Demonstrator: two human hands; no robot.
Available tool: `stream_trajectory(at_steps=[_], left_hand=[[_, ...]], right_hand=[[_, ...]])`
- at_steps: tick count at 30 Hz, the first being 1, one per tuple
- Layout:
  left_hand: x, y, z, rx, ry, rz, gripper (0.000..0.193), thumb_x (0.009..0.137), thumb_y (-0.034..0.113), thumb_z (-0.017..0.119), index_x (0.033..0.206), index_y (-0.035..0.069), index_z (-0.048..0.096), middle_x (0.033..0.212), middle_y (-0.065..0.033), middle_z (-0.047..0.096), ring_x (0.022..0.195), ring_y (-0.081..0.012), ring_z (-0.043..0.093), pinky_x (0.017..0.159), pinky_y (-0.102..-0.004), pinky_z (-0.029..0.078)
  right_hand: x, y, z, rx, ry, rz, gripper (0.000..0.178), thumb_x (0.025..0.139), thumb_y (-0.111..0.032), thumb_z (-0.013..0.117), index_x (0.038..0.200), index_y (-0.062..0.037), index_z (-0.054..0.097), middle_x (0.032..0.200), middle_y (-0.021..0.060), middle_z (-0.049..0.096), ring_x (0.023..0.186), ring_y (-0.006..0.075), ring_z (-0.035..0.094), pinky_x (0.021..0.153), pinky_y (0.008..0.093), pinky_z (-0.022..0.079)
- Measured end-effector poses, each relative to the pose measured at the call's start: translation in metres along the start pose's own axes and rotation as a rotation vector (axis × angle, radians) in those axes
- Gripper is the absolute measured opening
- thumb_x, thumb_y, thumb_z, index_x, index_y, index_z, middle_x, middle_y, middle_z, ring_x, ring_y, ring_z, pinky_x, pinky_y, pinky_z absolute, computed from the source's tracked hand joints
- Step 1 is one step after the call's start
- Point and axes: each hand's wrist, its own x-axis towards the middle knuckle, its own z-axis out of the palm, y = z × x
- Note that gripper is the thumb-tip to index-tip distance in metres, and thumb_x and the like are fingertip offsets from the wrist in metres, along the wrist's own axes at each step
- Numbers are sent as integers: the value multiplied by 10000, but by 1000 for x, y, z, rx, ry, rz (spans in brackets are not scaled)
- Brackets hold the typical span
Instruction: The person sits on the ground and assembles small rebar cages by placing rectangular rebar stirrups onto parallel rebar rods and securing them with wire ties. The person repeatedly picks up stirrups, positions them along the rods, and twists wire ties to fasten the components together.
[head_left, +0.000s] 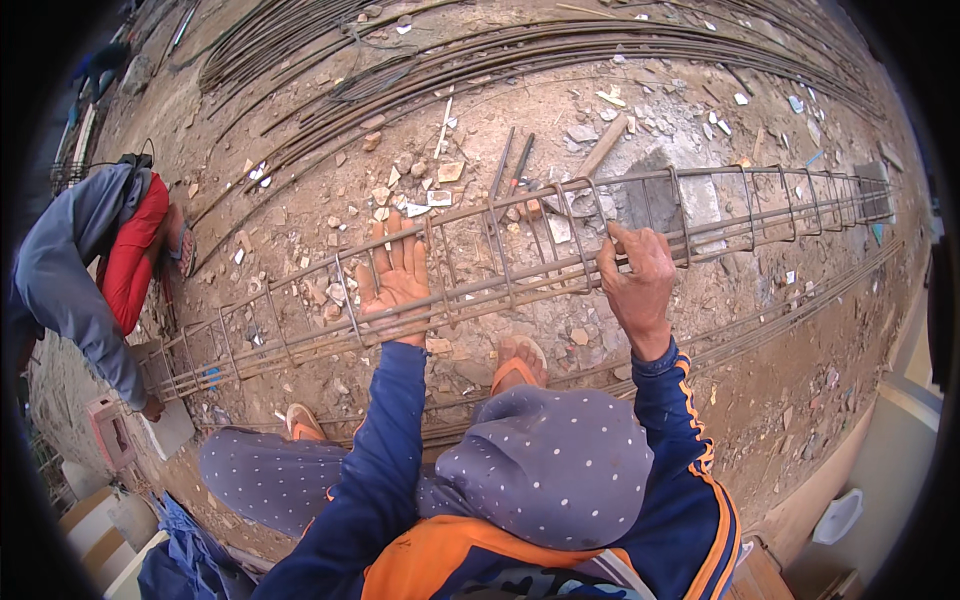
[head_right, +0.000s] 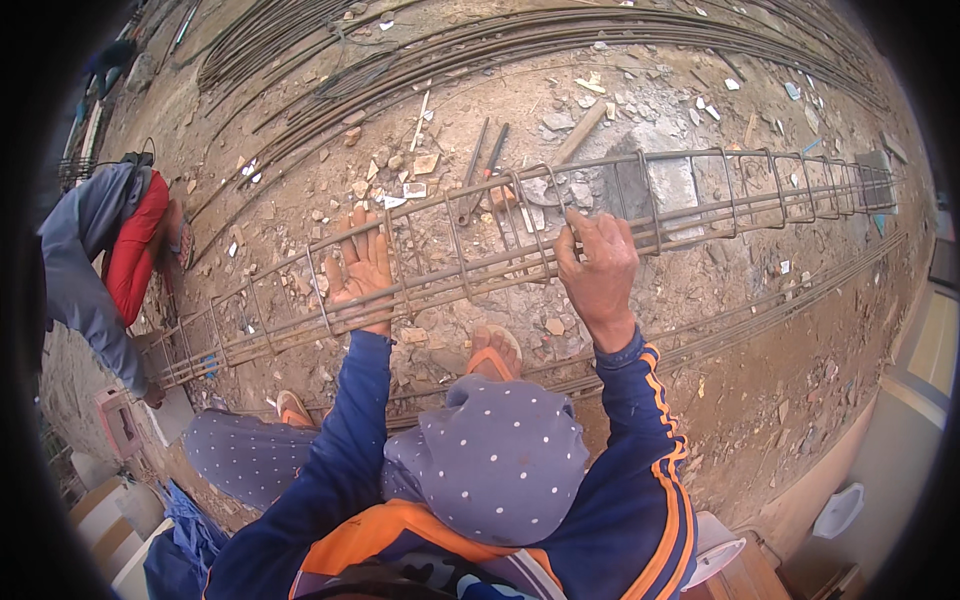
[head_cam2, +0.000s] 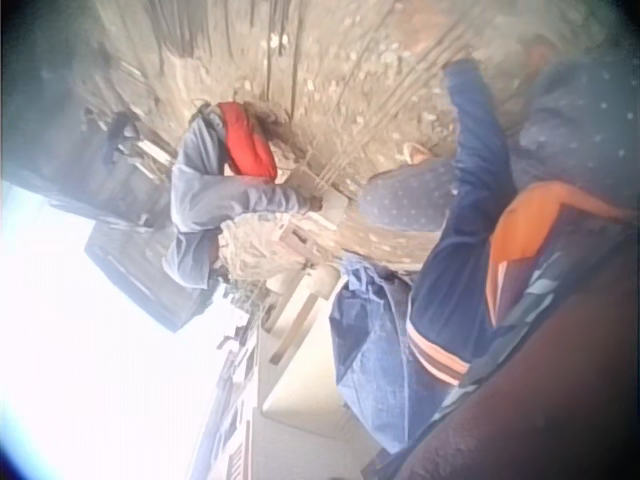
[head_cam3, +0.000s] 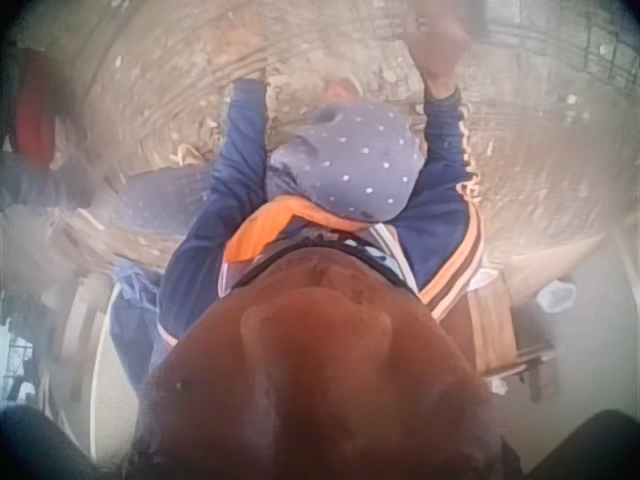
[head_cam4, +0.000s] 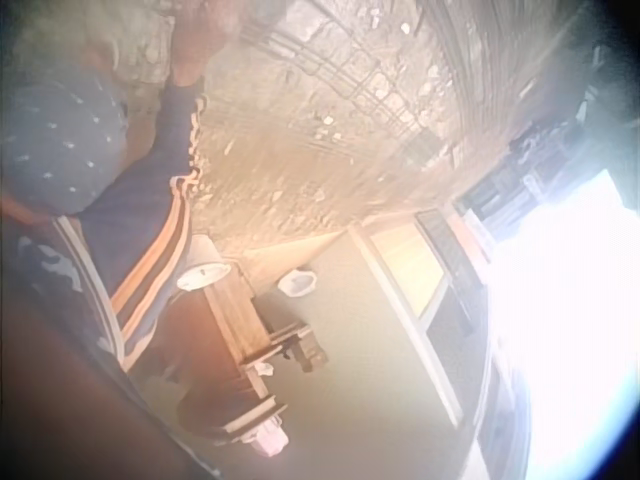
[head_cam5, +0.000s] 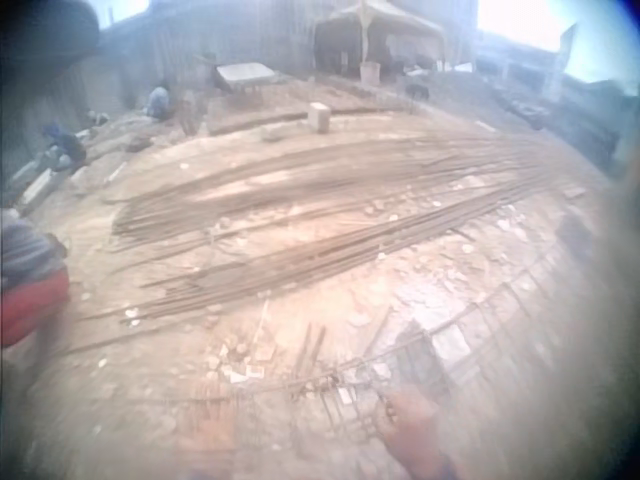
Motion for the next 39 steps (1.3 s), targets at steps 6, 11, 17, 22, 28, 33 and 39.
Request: stream_trajectory(at_steps=[6,11,17,22,28,33,39], left_hand=[[-3,2,2,21,20,21,609,1076,290,466,1613,82,269,1711,-120,153,1576,-324,149,1284,-531,211],[-6,2,-1,-7,45,1,584,1085,270,448,1606,65,280,1707,-126,173,1578,-311,150,1286,-519,208],[-37,-13,5,93,257,42,557,1103,238,385,1613,57,253,1698,-126,213,1570,-294,189,1285,-477,222],[-59,-11,0,235,359,-10,590,1092,262,405,1614,45,237,1685,-129,249,1547,-309,254,1248,-488,307],[-79,-3,-2,336,573,-54,626,1025,238,535,1569,4,330,1606,-168,397,1457,-331,426,1210,-485,380],[-105,8,1,575,709,-39,511,998,156,550,1472,-13,460,1514,-192,501,1400,-347,492,1206,-484,395],[-129,18,12,642,823,-98,447,995,99,508,1419,-42,510,1440,-212,567,1364,-356,531,1155,-461,441]], right_hand=[[1,27,-14,-107,41,36,216,783,14,752,984,-64,730,761,79,625,721,273,610,689,423,503],[5,48,-31,-165,-40,170,189,822,-3,752,1006,-45,737,815,102,660,780,290,643,744,414,528],[60,17,-27,69,-68,39,216,852,-53,757,1065,-32,732,844,121,674,806,301,663,747,412,531],[147,-14,27,217,-564,-269,257,882,-122,716,1120,-25,727,896,131,707,873,312,690,792,424,542],[193,45,196,-91,-1047,-708,324,783,-57,753,1106,-59,733,998,127,711,987,336,689,893,433,553],[159,71,254,-390,-1116,-1166,299,780,-69,743,1072,-76,678,1157,81,602,1170,267,593,934,413,509],[148,77,259,-297,-1056,-1229,331,836,-134,724,1115,-33,577,1118,118,598,1107,282,608,914,425,494]])
